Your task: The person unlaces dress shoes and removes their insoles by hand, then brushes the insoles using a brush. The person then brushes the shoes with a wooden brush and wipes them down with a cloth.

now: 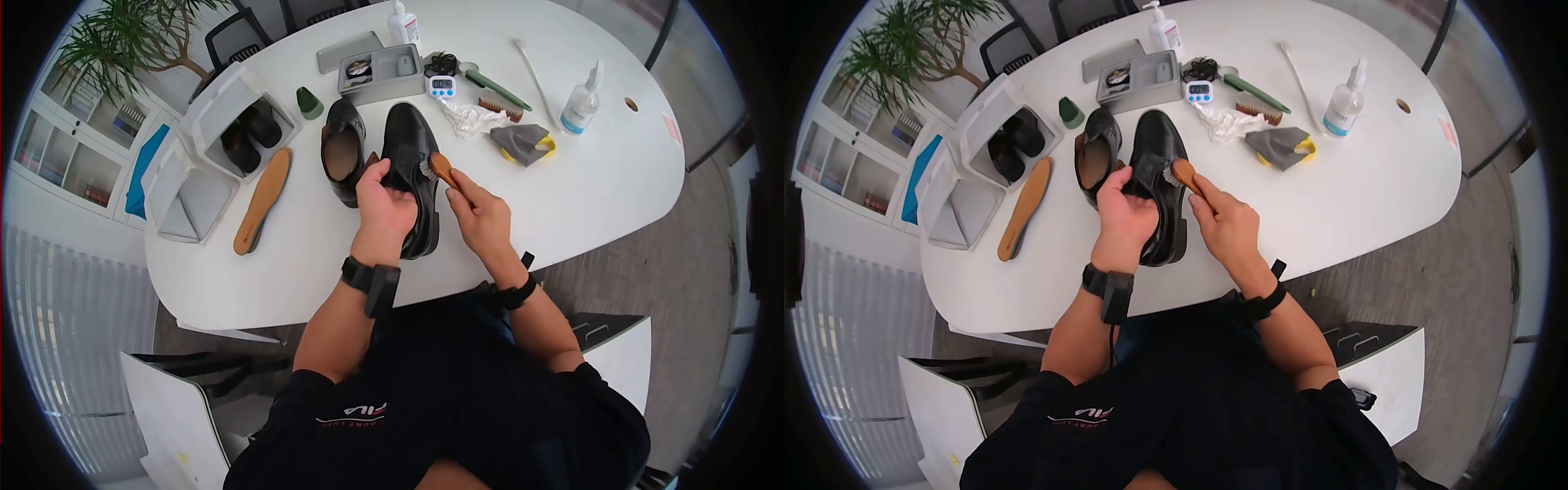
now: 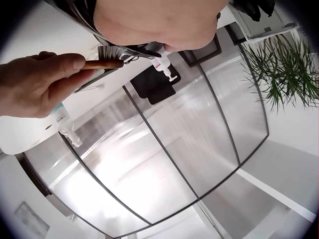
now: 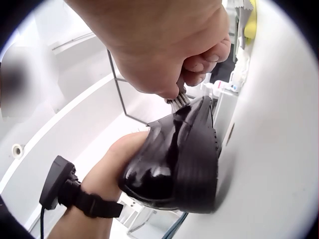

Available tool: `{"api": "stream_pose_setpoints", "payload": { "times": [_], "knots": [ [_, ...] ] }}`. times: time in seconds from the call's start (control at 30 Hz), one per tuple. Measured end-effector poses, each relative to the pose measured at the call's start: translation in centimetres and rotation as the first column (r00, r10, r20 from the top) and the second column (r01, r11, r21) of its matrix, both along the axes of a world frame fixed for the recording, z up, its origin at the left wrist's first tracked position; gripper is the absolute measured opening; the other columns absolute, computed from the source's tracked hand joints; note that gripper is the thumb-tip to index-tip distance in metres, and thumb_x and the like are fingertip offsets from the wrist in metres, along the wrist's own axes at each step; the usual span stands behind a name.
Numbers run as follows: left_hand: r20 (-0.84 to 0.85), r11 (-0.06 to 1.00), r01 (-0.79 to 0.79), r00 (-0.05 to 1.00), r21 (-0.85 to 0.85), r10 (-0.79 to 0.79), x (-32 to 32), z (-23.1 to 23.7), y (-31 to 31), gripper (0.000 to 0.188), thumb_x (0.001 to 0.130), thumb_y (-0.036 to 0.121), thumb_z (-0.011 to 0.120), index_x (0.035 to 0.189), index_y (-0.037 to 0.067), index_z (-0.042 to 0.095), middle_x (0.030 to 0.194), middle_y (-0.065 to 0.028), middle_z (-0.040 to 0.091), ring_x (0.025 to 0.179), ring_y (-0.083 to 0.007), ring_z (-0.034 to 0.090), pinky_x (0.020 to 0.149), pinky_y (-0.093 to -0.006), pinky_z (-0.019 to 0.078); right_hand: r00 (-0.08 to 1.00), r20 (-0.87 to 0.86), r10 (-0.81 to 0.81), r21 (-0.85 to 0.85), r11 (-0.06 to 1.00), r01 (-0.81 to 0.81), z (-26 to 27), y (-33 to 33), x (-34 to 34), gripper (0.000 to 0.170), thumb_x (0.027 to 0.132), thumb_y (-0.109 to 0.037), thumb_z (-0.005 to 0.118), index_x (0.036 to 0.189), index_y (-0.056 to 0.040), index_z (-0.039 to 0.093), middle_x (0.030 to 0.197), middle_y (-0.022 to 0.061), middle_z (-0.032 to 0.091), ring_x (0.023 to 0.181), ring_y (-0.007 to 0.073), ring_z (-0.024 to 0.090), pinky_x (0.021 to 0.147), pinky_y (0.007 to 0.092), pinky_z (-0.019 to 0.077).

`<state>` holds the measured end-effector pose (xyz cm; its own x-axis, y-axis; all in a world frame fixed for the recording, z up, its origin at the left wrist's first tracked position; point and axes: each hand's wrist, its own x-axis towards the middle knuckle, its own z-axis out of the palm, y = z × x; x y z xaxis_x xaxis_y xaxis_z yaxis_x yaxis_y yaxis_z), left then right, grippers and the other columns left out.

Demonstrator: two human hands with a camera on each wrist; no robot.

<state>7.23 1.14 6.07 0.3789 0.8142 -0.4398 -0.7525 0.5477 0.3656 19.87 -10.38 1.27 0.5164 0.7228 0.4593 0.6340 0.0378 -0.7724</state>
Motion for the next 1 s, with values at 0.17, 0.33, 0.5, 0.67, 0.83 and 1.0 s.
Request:
{"api": "stream_pose_setpoints", "payload": {
  "times": [0.17,0.33,0.5,0.67,0.83,1.0],
  "knots": [
    [0.000,0.996,0.090,0.996,0.019,-0.090,1.5,-2.7,3.2,0.029,0.095,0.008,0.056,0.121,-0.004,0.060,0.121,-0.0172,0.068,0.109,-0.0315,0.068,0.102,-0.0458,0.0551,0.983,-0.183,-0.020,-0.143,0.990,-0.006,-2.5,1.4,0.5,0.038,0.097,-0.030,0.072,0.131,-0.0148,0.074,0.080,0.0154,0.074,0.070,0.0312,0.072,0.070,0.0385,0.0554],
    [-0.543,0.851,0.525,0.723,0.029,-0.427,1.3,-1.7,2.4,0.027,0.097,0.020,0.067,0.119,0.006,0.070,0.106,-0.0058,0.073,0.098,-0.0216,0.069,0.091,-0.0398,0.0545,0.956,-0.293,-0.009,-0.176,0.983,-0.045,-3.3,1.4,0.6,0.040,0.098,-0.031,0.072,0.135,-0.0142,0.071,0.081,0.0141,0.073,0.070,0.0220,0.071,0.071,0.0337,0.0547],
    [-0.743,0.742,0.670,0.498,0.004,-0.446,0.3,-0.9,3.1,0.033,0.102,0.036,0.065,0.122,0.009,0.070,0.109,-0.0049,0.073,0.095,-0.0189,0.069,0.086,-0.0410,0.0557,0.937,-0.347,0.024,-0.150,0.985,-0.081,-3.9,1.5,1.1,0.040,0.100,-0.032,0.071,0.135,-0.0133,0.071,0.084,0.0134,0.075,0.071,0.0209,0.071,0.073,0.0318,0.0546],
    [-0.444,0.846,0.517,0.794,0.133,-0.415,-0.7,-1.8,4.1,0.045,0.109,0.045,0.055,0.134,0.008,0.063,0.129,-0.0111,0.070,0.116,-0.0291,0.069,0.102,-0.0493,0.0549,0.951,-0.307,0.036,-0.037,0.998,-0.050,-3.0,0.5,-0.4,0.039,0.097,-0.029,0.075,0.133,-0.0145,0.073,0.081,0.0107,0.073,0.068,0.0233,0.070,0.067,0.0320,0.0539],
    [-0.205,0.861,0.472,0.876,0.188,-0.436,-3.6,-0.1,3.7,0.039,0.110,0.034,0.057,0.136,0.006,0.061,0.133,-0.0131,0.069,0.118,-0.0297,0.068,0.105,-0.0476,0.0533,0.813,0.377,0.443,0.021,0.874,-0.486,1.7,-3.3,-0.9,0.039,0.087,-0.018,0.082,0.125,-0.0145,0.076,0.069,0.0061,0.059,0.055,0.0263,0.059,0.051,0.0389,0.0474],
    [-0.184,0.864,0.445,0.893,0.235,-0.410,-4.3,2.1,1.2,0.033,0.108,0.027,0.059,0.134,0.005,0.062,0.128,-0.0122,0.071,0.114,-0.0277,0.070,0.101,-0.0451,0.0562,0.970,0.189,0.155,0.203,0.960,-0.193,2.7,-1.3,0.7,0.045,0.082,-0.017,0.084,0.127,-0.0207,0.077,0.063,0.0018,0.049,0.050,0.0201,0.053,0.045,0.0357,0.0425]
  ]
}}
